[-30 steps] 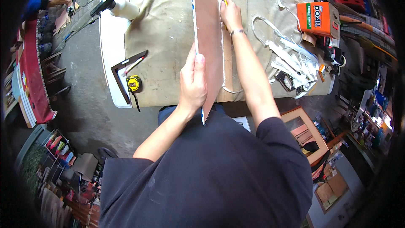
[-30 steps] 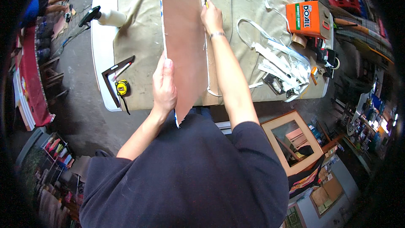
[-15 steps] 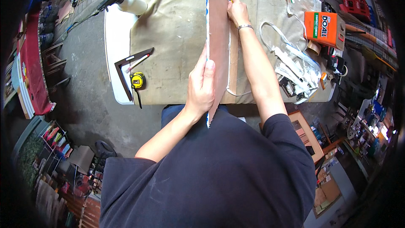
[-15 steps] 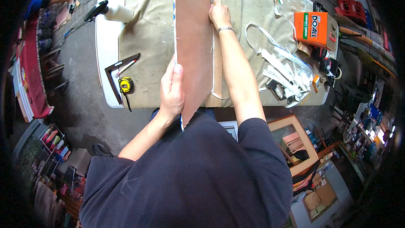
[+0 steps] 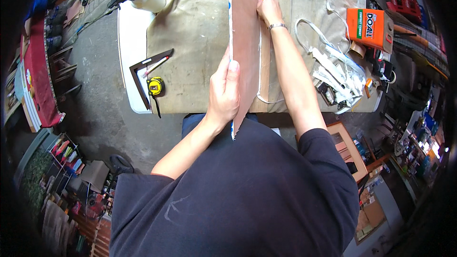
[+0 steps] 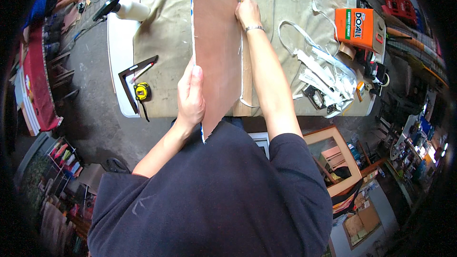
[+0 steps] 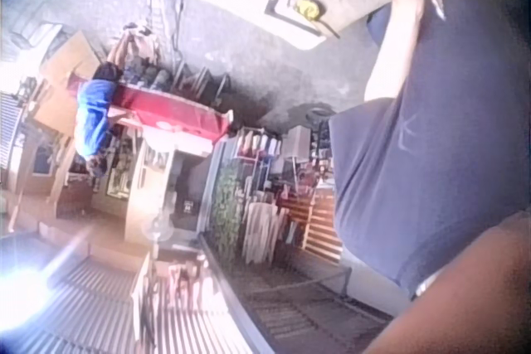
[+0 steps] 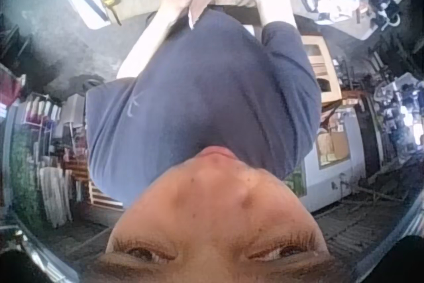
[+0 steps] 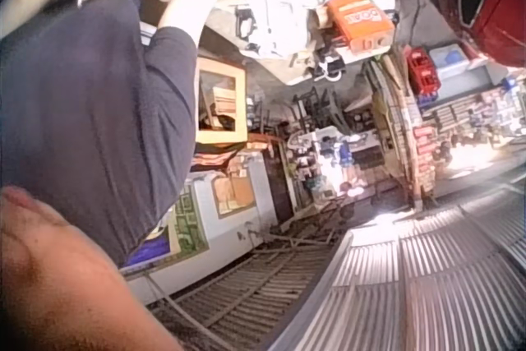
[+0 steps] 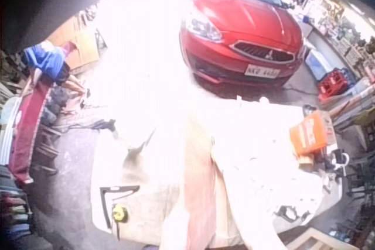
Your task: The person uses a utility knife to trim the edges of a rectangular cardboard piece on a workbench. They repeatedly rotate the cardboard and cut along each side, then place the trimmed piece aside and pick up a printed artwork to position it on the bench.
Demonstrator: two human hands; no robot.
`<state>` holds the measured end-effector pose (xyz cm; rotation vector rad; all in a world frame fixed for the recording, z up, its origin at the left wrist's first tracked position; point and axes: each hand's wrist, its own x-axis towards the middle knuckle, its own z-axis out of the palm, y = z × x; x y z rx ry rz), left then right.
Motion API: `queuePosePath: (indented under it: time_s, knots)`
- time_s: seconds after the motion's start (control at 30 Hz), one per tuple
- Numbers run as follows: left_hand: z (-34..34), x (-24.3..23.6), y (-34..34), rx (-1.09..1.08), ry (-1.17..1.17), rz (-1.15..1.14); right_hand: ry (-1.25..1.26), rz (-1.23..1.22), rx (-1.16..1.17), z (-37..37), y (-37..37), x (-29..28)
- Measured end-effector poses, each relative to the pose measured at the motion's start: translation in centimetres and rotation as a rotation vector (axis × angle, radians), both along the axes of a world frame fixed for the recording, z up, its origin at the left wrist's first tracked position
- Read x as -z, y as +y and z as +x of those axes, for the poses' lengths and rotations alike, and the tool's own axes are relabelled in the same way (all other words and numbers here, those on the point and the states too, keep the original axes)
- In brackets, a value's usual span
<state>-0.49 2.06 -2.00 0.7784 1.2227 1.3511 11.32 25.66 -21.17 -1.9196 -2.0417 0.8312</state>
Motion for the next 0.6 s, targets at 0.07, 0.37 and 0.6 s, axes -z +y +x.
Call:
queuePosePath:
  time_s: [0.07, 0.37, 0.6]
  knots:
    - [0.1, -0.1, 0.1, -0.021, 0.039, 0.024, -0.01, 0.006, 0.018, 0.6, -1.9, 0.4]
    - [0.6, 0.1, 0.1, -0.029, -0.031, 0.061, 0.003, -0.009, 0.04, 2.9, -12.8, -1.2]
    - [1.1, 0.0, -0.3, -0.045, -0.07, 0.005, 0.048, -0.055, 0.086, 4.4, -19.5, -2.8]
